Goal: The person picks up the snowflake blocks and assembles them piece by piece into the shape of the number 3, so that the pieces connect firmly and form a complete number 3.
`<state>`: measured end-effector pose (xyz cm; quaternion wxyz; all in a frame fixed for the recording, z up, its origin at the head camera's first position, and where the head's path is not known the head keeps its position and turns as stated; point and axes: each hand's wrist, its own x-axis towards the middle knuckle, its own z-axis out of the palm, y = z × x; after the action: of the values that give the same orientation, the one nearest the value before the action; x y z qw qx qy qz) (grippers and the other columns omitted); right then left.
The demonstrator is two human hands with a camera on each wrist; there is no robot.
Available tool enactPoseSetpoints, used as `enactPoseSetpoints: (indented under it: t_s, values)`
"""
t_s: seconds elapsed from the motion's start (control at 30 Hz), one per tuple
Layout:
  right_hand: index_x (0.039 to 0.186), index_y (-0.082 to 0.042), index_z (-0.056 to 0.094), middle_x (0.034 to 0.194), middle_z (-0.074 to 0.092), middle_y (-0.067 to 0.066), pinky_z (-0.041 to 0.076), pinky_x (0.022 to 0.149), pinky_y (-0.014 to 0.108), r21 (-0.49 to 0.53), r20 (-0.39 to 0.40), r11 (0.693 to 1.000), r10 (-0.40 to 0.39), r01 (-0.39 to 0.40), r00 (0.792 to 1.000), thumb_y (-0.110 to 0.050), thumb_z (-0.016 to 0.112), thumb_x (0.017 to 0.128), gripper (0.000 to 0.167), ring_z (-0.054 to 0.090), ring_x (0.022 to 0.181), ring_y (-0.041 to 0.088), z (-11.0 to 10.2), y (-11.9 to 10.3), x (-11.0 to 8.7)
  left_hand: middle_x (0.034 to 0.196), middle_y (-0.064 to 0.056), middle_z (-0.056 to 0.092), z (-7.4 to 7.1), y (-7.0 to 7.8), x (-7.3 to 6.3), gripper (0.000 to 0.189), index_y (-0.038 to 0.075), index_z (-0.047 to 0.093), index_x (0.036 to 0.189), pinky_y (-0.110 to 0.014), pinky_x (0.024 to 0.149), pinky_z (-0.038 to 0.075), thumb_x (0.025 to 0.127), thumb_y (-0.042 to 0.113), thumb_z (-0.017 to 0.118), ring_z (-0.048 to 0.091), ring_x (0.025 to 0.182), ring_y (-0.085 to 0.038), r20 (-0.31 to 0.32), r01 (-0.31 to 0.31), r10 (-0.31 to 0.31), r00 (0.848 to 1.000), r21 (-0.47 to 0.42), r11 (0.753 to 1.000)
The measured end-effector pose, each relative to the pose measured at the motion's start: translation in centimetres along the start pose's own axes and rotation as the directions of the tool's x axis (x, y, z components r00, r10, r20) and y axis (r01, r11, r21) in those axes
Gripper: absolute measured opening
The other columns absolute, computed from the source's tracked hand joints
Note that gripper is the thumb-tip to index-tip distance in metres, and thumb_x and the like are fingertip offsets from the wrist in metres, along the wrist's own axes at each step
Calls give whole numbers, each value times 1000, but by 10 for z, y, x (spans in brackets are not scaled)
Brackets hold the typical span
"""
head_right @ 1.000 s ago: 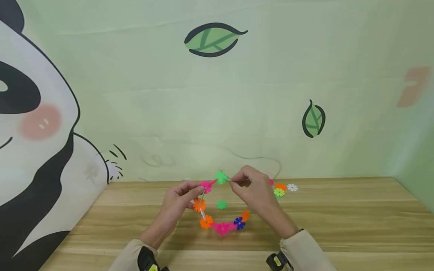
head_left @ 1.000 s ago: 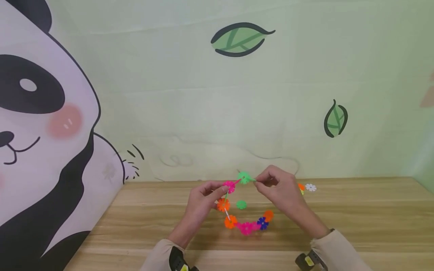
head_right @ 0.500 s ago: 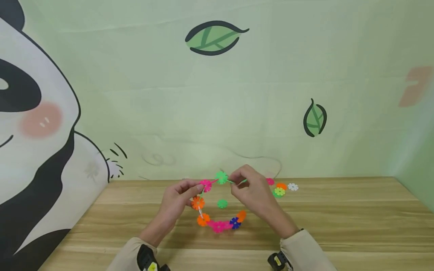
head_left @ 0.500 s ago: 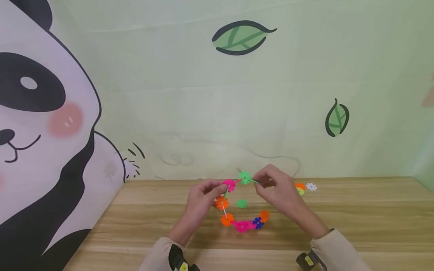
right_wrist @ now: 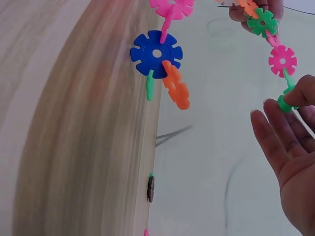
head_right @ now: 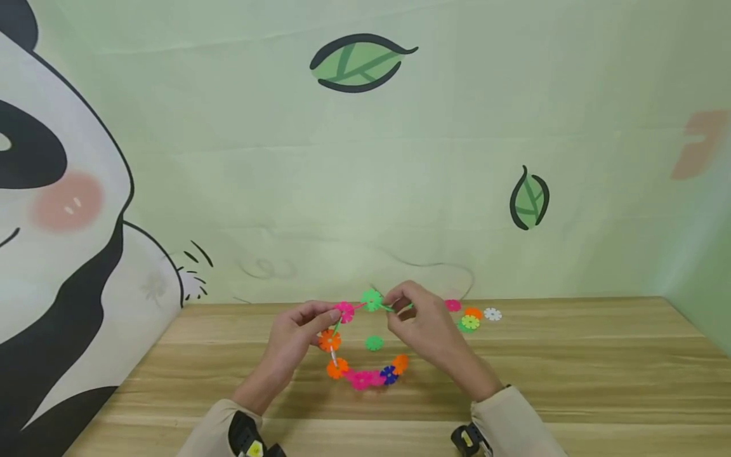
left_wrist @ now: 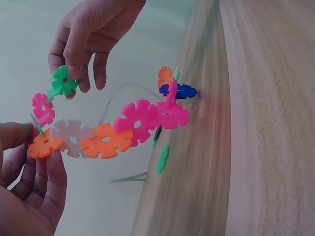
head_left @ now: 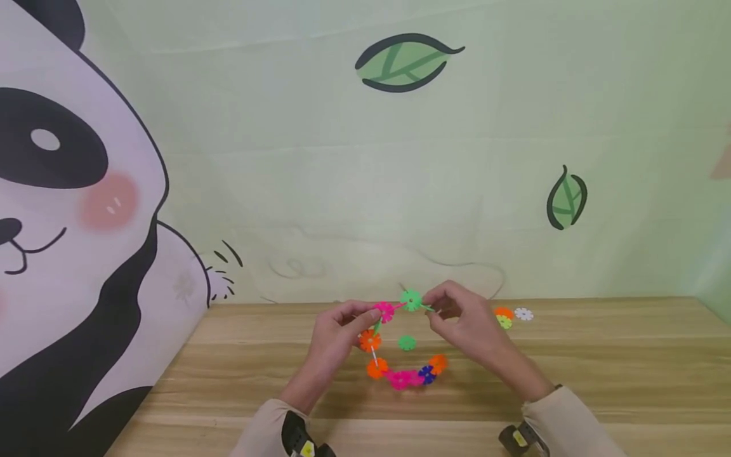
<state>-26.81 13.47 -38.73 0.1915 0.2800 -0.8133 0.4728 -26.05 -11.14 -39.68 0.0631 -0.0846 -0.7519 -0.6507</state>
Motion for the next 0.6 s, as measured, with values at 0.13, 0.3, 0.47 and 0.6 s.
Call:
enactPoseSetpoints:
  t_s: [0.13, 0.3, 0.47, 0.6]
  values:
    - [107, -5, 68, 96, 74, 2, 64, 81, 30, 16, 6, 1000, 0, 0, 1000, 12, 74, 89, 25, 72, 85, 16, 1, 1, -2, 96, -3, 75, 1, 1, 1, 20, 10, 82, 109, -29, 69, 56, 97, 27, 79, 65, 87, -21, 4, -7, 7, 1000, 4, 1000]
    - [105, -4, 68, 97, 74, 6, 64, 78, 29, 25, -15, 998, -54, 55, 998, 12, 79, 89, 25, 73, 82, 18, 8, 2, -2, 96, -2, 75, -1, 2, 0, 21, 9, 82, 109, -28, 69, 57, 98, 26, 79, 67, 92, -23, -12, -5, 5, 1000, 12, 1000]
    - [103, -4, 68, 98, 77, 6, 65, 72, 28, 4, -68, 992, -128, 129, 989, 12, 81, 86, 27, 73, 77, 16, 17, 2, -2, 96, -3, 76, -6, 1, 1, 19, 7, 81, 107, -27, 68, 56, 97, 23, 79, 67, 93, -24, -16, 7, -7, 1000, 9, 1000]
    - [102, -5, 67, 90, 76, 4, 64, 68, 26, -29, -94, 989, -147, 145, 985, 10, 84, 85, 29, 72, 73, 14, 19, 2, -4, 95, -4, 76, -6, 0, 4, 17, 5, 81, 105, -25, 67, 54, 96, 20, 79, 67, 89, -20, -12, 4, -4, 1000, 5, 1000]
